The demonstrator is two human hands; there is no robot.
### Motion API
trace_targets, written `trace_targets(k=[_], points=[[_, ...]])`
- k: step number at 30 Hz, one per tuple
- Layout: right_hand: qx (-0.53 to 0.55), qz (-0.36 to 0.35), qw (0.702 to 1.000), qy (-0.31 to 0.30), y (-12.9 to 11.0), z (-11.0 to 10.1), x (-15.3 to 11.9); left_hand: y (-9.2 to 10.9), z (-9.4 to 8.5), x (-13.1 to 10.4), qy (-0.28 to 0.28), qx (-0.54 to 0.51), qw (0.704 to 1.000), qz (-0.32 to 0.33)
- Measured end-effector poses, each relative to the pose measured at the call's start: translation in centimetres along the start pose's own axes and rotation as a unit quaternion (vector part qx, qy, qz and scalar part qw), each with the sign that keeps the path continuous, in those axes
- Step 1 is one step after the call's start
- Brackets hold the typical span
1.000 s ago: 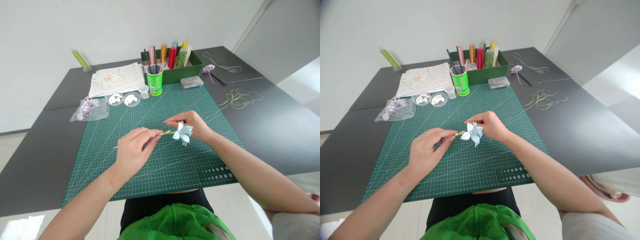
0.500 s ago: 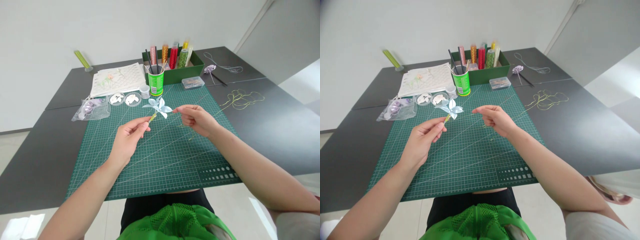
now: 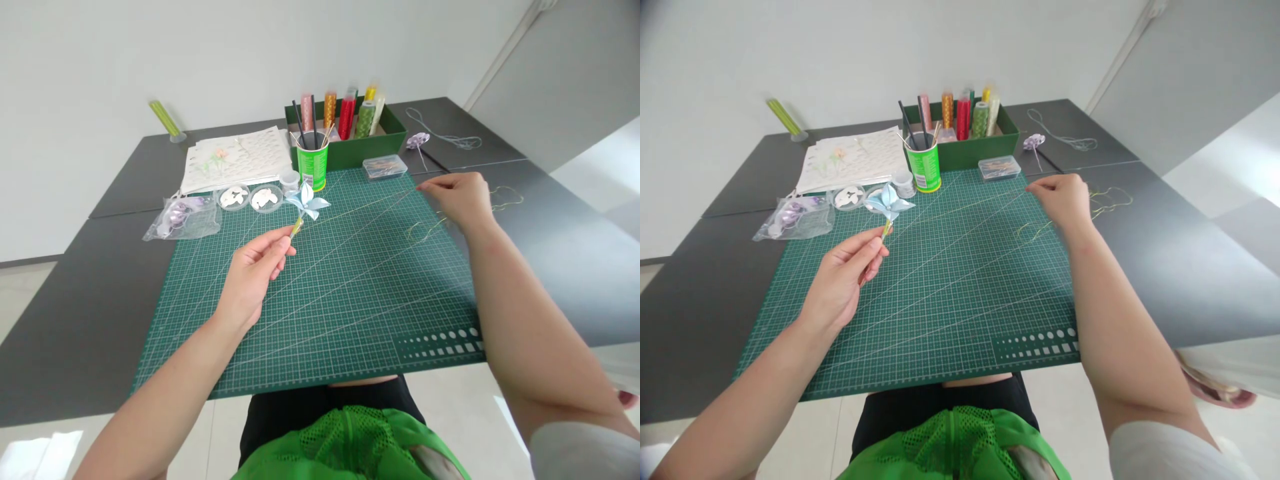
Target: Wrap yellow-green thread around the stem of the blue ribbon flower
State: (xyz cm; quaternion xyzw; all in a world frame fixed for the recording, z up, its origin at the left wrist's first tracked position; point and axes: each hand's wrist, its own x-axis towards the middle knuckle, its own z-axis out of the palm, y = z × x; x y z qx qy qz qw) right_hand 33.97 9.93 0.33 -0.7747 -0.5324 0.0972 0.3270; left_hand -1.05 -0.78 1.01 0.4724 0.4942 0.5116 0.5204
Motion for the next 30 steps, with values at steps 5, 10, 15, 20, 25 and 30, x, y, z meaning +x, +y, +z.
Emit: trace_targets(k=[5,10,15,20,25,30], points=[[-0.039,0.089,0.993,0.074,2.7,-1.0,1.8,0.3,-0.1,0.4,0.027,-0.029,0.999,0.0],[-0.19,0.085,0.972,0.108,2.6,-0.6,1.5,0.1,0.0,0.6,0.038,-0.022,0.999,0.0],[-0.049,-0.18,0.972,0.14,-1.6,1.7,-2.0,-0.2,0.3,0.3,0.002,0.021,1.0,-0.018],[0.149,-0.395,0.902,-0.092,-6.2,4.7,-8.6,-0.5,0.6,0.1,-0.013,0.05,0.998,-0.02],[0.313,-0.365,0.825,-0.298,-8.1,5.3,-13.6,-0.8,0.6,0.0,-0.027,0.063,0.998,-0.013],[0.323,-0.253,0.842,-0.35,-8.3,4.9,-14.4,-1.1,0.6,0.2,-0.021,0.063,0.998,-0.002]])
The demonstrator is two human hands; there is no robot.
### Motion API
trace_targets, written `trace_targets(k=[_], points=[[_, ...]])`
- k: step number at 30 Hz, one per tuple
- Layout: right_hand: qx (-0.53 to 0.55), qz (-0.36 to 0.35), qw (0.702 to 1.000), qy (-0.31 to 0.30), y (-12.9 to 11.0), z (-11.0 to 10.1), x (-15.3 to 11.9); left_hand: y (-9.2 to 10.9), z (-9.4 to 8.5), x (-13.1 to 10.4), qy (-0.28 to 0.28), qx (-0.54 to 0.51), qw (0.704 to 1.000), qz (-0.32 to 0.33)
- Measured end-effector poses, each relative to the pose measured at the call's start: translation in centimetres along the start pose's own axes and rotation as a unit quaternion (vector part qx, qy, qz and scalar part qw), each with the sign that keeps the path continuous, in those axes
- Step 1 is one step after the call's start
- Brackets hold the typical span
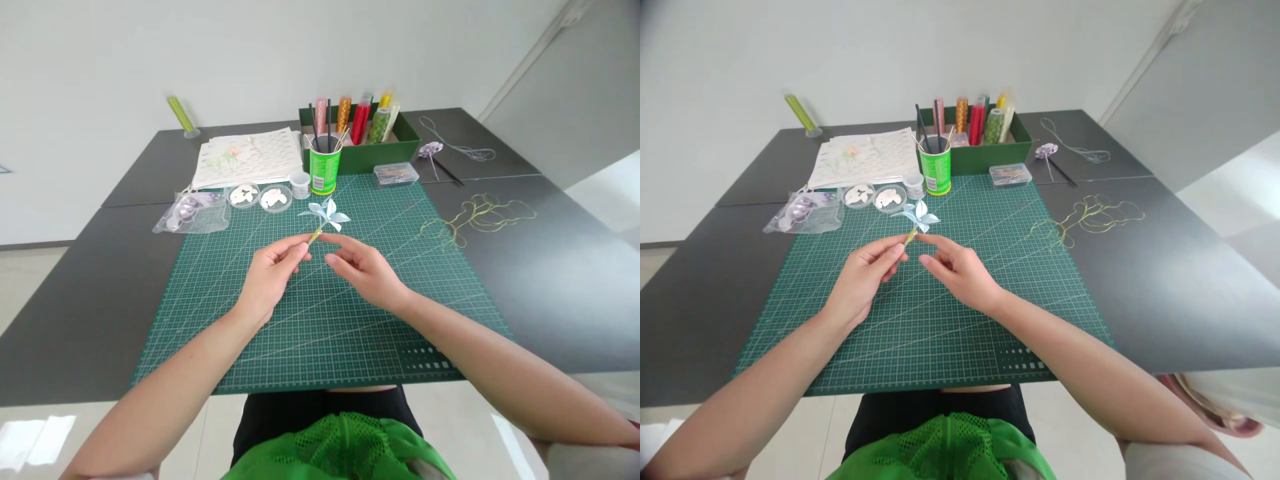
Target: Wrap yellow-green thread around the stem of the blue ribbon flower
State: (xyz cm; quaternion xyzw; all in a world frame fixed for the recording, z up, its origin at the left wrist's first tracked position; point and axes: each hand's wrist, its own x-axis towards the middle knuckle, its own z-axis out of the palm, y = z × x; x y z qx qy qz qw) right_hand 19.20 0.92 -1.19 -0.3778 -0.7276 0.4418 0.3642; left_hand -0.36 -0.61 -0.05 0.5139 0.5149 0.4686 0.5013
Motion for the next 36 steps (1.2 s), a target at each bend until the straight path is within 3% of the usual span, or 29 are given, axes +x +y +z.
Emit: trace_targets(k=[3,12,15,18,22,28,36], points=[[-0.076,-0.006,0.996,0.035,-0.2,-0.6,0.1,-0.2,0.0,0.1,0.009,0.006,1.0,0.004],[-0.208,-0.146,0.967,0.019,0.1,-1.3,-0.3,-0.1,-0.2,0.3,0.025,0.016,1.0,0.005],[-0.275,-0.215,0.936,0.04,0.0,-1.5,-0.5,0.1,-0.3,0.4,0.021,0.085,0.995,0.038],[-0.35,-0.302,0.884,0.077,-0.5,-1.9,-0.7,0.3,-0.4,0.3,0.008,0.178,0.981,0.077],[-0.396,-0.358,0.84,0.098,-1.0,-2.5,-0.9,0.3,-0.1,-0.1,-0.027,0.282,0.955,0.088],[-0.397,-0.328,0.851,0.097,-0.9,-3.0,-0.8,0.2,0.5,-1.1,-0.115,0.367,0.914,0.126],[-0.375,-0.284,0.877,0.097,-1.2,-3.8,-0.4,0.4,0.9,-1.7,-0.139,0.426,0.879,0.164]])
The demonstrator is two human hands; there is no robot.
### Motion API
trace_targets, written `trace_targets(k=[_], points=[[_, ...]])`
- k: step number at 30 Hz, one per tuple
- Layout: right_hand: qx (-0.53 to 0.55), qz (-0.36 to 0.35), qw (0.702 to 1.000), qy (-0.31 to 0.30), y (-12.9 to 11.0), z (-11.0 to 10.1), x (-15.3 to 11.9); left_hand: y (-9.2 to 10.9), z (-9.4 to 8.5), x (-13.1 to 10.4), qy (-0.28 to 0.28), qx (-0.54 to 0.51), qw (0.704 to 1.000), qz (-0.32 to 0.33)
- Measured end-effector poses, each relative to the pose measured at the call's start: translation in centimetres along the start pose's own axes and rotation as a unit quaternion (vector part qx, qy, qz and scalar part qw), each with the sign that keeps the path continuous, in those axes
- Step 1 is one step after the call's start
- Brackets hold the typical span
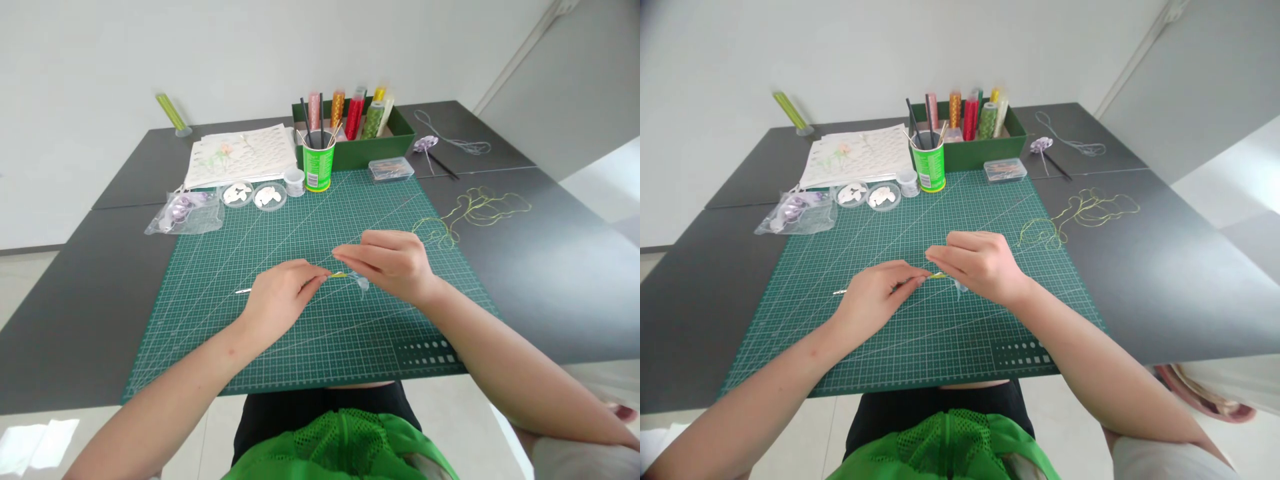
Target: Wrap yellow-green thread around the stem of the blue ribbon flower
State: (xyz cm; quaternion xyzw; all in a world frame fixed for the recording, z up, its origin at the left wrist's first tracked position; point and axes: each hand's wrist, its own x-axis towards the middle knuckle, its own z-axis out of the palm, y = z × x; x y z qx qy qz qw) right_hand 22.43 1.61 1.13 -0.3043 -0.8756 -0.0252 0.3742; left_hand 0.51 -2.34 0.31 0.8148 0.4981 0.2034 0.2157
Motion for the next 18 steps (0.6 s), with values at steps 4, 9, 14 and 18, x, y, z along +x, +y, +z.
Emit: trace_targets(k=[4,9,14,18], points=[[0.035,0.023,0.999,-0.001,0.4,0.0,0.0,0.2,0.2,-0.2,-0.022,0.016,0.999,0.025],[0.093,0.094,0.991,-0.015,1.3,0.3,-0.1,0.5,0.2,-0.4,-0.024,0.038,0.997,0.058],[0.144,0.155,0.977,-0.039,2.2,1.0,-0.1,0.7,0.1,-0.5,-0.009,0.045,0.995,0.084],[0.17,0.173,0.969,-0.043,2.8,1.5,-0.2,0.8,0.1,-0.6,0.006,0.035,0.995,0.091]])
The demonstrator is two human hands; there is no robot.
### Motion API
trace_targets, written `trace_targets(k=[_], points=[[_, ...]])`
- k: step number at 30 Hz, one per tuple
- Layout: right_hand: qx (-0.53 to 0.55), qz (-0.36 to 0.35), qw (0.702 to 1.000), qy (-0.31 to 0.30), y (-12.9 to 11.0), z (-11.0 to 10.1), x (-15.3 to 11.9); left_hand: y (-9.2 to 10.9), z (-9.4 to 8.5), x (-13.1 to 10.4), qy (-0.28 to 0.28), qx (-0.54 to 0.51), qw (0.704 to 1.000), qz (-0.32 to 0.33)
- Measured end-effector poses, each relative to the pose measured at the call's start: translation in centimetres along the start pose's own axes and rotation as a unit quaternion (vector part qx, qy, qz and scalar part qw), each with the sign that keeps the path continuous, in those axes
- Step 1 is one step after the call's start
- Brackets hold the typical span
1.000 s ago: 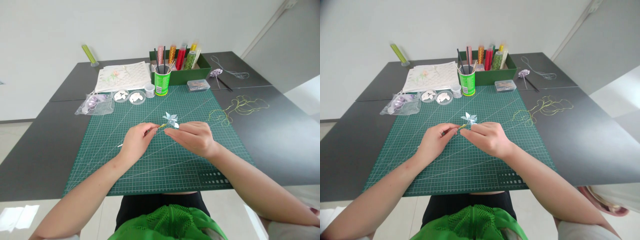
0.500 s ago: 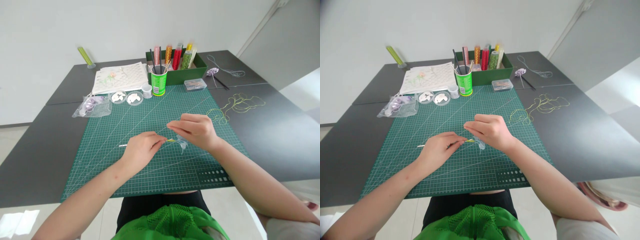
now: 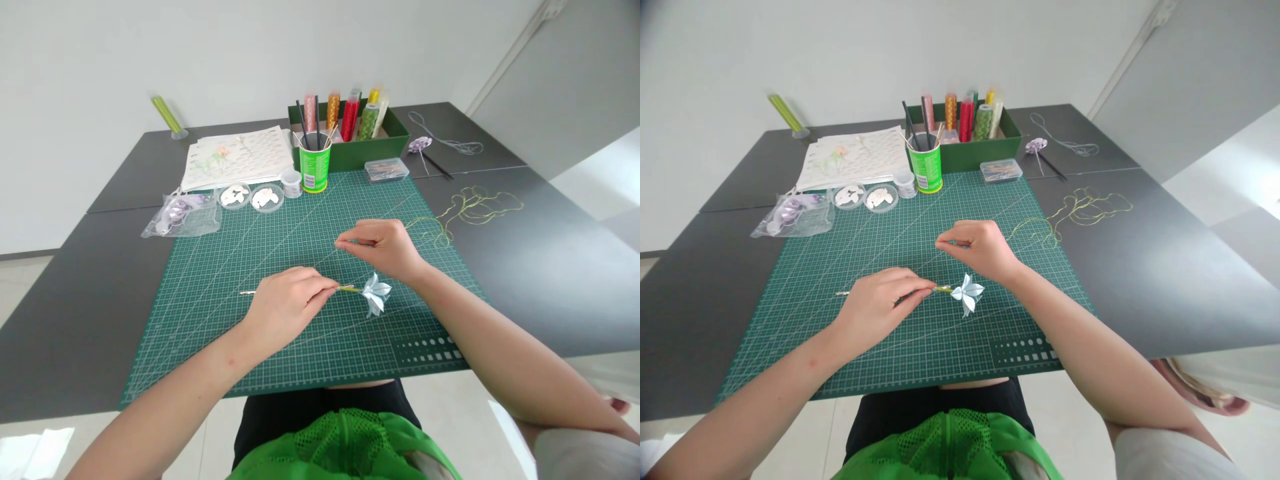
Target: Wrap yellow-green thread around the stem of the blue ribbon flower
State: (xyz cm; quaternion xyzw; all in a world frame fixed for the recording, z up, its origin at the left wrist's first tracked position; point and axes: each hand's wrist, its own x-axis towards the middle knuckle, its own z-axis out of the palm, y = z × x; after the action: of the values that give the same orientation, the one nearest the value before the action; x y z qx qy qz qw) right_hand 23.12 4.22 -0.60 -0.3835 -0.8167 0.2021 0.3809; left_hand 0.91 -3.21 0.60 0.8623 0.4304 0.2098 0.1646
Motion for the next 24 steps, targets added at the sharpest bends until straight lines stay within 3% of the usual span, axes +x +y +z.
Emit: trace_targets(k=[11,19,24], points=[[0.073,0.1,0.992,-0.023,0.8,0.8,-0.2,-0.1,-0.5,0.1,0.028,-0.055,0.998,-0.03],[0.073,0.053,0.996,0.025,-0.5,0.4,-0.1,0.1,-0.4,0.3,-0.045,-0.067,0.995,-0.056],[0.065,0.023,0.996,0.052,-1.3,-0.1,-0.2,-0.1,-0.5,0.3,-0.058,-0.063,0.994,-0.066]])
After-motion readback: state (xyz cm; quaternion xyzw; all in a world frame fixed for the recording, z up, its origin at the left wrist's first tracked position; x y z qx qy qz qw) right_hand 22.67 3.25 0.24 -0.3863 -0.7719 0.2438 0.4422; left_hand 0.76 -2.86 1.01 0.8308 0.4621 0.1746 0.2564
